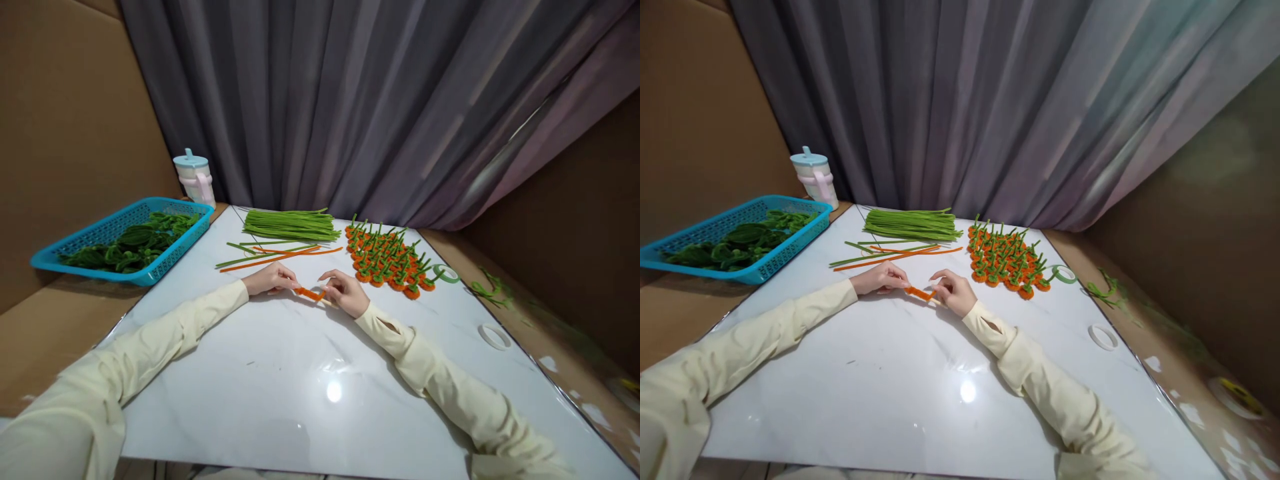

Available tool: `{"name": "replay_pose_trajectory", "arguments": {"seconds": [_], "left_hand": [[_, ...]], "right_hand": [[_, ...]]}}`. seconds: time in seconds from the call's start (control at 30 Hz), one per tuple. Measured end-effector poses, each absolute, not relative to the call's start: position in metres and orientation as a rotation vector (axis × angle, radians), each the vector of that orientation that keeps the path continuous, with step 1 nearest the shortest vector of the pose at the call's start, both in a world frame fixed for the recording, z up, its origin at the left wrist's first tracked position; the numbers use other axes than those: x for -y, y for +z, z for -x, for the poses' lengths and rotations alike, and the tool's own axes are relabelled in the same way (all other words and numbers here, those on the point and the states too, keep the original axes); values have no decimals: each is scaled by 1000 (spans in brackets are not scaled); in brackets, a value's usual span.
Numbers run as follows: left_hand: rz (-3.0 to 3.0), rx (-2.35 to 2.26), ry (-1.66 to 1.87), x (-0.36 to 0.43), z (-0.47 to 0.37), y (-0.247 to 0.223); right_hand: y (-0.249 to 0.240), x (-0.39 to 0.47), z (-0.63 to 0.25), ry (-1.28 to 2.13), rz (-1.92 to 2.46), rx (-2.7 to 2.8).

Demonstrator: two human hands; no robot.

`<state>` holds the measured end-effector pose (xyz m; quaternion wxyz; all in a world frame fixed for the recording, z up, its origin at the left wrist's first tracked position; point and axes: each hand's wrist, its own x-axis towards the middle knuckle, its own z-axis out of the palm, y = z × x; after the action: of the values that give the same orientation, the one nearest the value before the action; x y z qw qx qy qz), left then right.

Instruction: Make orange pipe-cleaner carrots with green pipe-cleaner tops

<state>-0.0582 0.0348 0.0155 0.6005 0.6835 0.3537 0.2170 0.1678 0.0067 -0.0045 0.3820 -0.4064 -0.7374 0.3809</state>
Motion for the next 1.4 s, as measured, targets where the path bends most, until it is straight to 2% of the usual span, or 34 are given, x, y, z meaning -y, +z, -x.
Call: {"name": "replay_pose_trajectory", "arguments": {"seconds": [0.23, 0.67, 0.83, 0.97, 1.13, 1.4], "left_hand": [[-1276, -688, 615, -32, 54, 9], [-1222, -743, 841, -11, 30, 9], [-1886, -1106, 1052, -1, 26, 7], [-2556, -1080, 1175, 2, 27, 2], [-3057, -1024, 1057, 1, 29, -2], [-3371, -938, 779, 2, 30, -12]], "right_hand": [[-2, -11, -164, 1308, 963, 1519], [17, 1, -159, 1158, 991, 1216], [9, -2, -157, 1330, 1053, 1094], [5, -4, -158, 1463, 1091, 1034], [4, -7, -163, 1550, 1113, 1025], [2, -1, -173, 1553, 1179, 1185]]}}
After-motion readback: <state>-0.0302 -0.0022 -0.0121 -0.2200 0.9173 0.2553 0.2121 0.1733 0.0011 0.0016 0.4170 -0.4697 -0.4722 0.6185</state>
